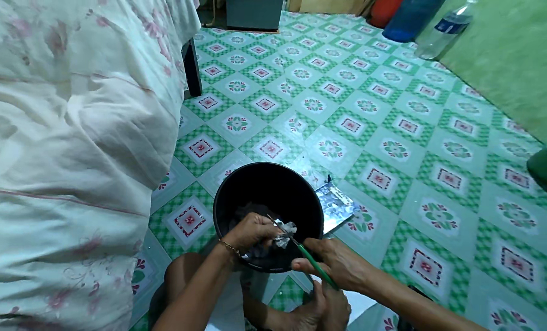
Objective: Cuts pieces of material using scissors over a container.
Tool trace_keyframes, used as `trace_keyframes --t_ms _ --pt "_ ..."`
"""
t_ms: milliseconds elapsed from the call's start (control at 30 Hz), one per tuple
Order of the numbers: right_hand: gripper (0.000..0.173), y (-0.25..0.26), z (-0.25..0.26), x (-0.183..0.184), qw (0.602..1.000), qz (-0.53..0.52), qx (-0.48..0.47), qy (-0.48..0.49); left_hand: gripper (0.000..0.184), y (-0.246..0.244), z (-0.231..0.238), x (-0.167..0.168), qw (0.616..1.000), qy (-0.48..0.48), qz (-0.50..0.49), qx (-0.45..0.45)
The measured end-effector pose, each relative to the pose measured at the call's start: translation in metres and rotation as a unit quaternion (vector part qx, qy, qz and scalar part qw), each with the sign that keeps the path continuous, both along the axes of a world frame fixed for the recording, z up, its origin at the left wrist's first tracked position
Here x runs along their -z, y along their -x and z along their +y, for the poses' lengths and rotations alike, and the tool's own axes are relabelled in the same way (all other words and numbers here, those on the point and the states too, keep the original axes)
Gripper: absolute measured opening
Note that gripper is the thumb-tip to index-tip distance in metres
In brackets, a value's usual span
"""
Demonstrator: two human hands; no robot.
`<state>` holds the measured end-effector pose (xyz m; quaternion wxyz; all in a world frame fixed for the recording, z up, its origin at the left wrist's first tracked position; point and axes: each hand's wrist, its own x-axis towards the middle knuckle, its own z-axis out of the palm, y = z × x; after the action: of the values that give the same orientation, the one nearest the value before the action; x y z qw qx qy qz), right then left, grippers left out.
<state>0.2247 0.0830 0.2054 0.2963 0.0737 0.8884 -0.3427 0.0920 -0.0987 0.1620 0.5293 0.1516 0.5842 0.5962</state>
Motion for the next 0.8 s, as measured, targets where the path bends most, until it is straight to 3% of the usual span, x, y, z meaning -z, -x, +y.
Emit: trace_keyframes --t_ms 300,467,567,800 --pt "0.051 0.005 0.002 -0.001 0.999 -0.037 0.002 0.005 0.027 -0.001 0.005 -0.006 0.997 0.073 0.004 0.016" --pt "0.055 0.002 0.009 -0.004 0.993 -0.082 0.054 0.064 0.015 -0.003 0.01 -0.007 0.983 0.059 0.013 -0.174" --pt "0.065 0.0 0.01 -0.007 0.994 -0.101 0.032 0.03 0.008 -0.004 0.01 -0.007 0.967 0.025 -0.008 -0.254" --pt "0.073 0.004 -0.006 -0.028 0.986 -0.128 -0.019 -0.102 0.012 -0.006 0.012 -0.01 0.923 0.02 -0.093 -0.372"
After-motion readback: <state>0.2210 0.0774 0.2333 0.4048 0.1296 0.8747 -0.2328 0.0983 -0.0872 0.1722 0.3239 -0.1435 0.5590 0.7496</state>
